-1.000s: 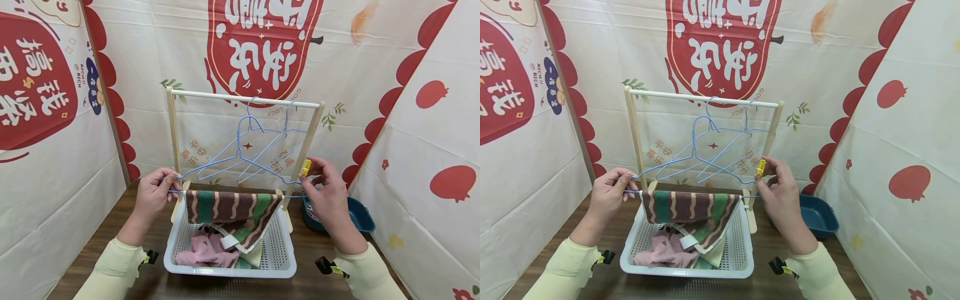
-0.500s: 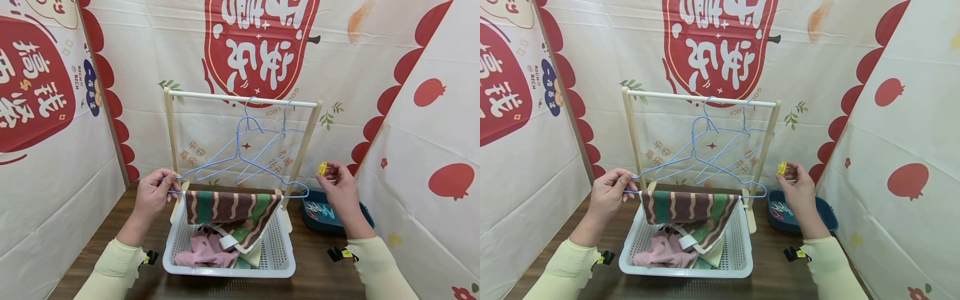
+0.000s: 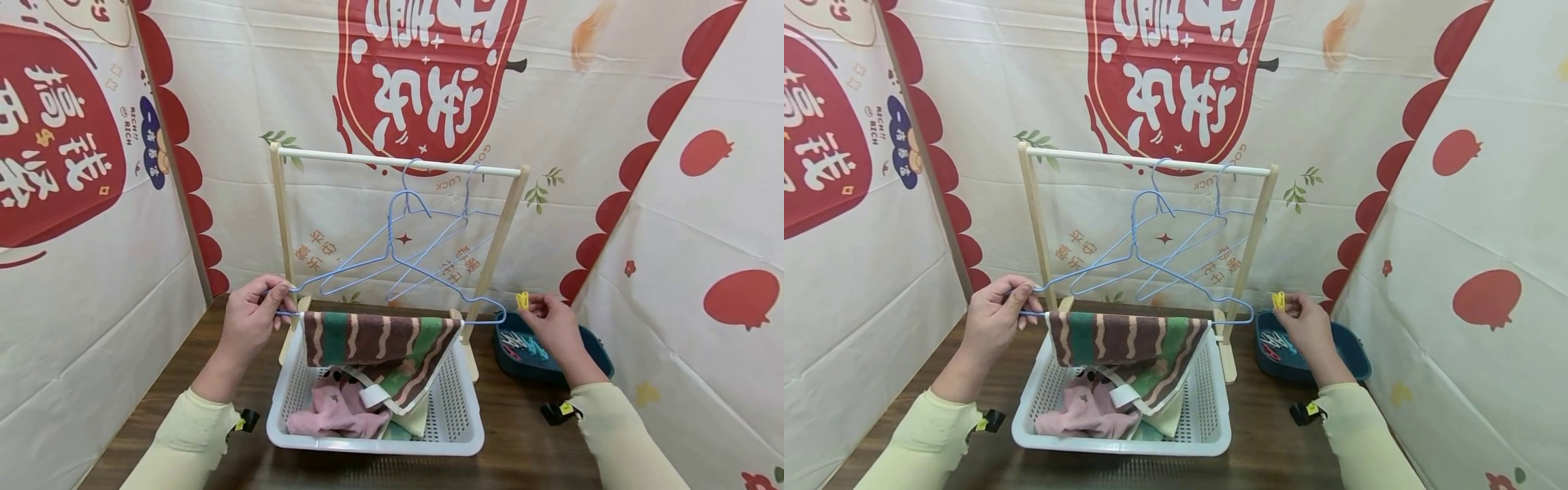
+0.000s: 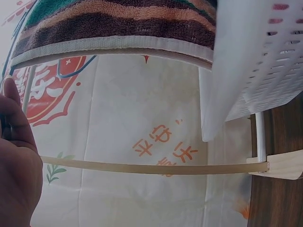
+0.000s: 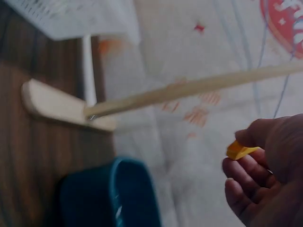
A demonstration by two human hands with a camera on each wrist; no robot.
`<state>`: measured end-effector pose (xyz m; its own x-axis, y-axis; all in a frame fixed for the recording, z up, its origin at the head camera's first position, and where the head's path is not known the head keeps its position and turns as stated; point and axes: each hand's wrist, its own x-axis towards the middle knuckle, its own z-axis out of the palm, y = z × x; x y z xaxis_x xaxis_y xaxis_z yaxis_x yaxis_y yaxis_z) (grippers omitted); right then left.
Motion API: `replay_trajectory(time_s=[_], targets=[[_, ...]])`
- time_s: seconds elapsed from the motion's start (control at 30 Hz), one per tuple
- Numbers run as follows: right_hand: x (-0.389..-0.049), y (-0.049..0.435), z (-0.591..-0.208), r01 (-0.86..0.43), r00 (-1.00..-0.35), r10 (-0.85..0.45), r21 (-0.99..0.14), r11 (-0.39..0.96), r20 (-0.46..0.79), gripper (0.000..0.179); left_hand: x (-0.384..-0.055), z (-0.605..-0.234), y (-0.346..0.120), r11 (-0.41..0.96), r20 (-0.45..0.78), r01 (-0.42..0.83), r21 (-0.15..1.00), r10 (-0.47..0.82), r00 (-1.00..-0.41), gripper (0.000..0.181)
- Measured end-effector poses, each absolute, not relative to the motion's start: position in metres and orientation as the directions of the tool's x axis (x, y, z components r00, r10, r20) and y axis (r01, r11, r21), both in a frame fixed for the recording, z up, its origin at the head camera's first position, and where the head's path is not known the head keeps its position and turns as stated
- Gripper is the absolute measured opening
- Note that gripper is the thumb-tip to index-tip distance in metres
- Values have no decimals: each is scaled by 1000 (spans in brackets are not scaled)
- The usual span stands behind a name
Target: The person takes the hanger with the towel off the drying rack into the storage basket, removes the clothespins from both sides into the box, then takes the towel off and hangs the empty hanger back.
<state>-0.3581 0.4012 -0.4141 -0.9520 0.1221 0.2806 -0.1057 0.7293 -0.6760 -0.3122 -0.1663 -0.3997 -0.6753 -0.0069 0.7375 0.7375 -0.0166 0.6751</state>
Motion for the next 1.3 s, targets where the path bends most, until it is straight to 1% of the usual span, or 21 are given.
replay_trajectory(time_s=[0.23,0.37,0.5,0.6,0.7,0.9,0.97,1.03,1.13,1.2,1.27,1.3], targets=[[-375,428,-446,-38,-989,53,-581,813,138,38,-313,-400,-166,-18,731,730,683,-4,-683,11],[-380,435,-454,-29,-995,28,-536,844,97,33,-313,-400,-166,-7,727,727,687,-4,-687,12],[-386,440,-461,-4,-1000,9,-476,879,25,26,-313,-400,-166,-10,728,728,686,-4,-686,12],[-390,444,-466,11,-1000,1,-430,903,-22,19,-314,-400,-166,-16,729,729,684,-1,-684,12],[-391,447,-470,25,-999,4,-398,917,-54,16,-314,-401,-165,-18,729,729,684,-1,-684,12],[-393,450,-477,46,-995,7,-382,923,-101,18,-314,-401,-164,-12,729,729,684,0,-684,13],[-406,464,-489,22,-995,-19,-380,925,-102,17,-314,-400,-164,-11,732,732,681,-1,-681,13],[-409,466,-492,29,-993,-16,-382,924,-116,15,-314,-400,-164,-13,735,735,678,0,-678,13],[-427,484,-510,9,-992,-39,-370,929,-122,13,-314,-399,-163,-16,736,736,677,0,-677,12],[-431,485,-514,36,-990,-17,-358,933,-142,14,-314,-399,-163,-19,734,734,679,-1,-679,12],[-445,498,-528,27,-988,-28,-349,937,-151,13,-314,-400,-163,-21,732,731,682,-1,-682,12],[-444,497,-527,36,-987,-21,-347,937,-157,14,-314,-400,-162,-23,731,730,683,-1,-683,12]])
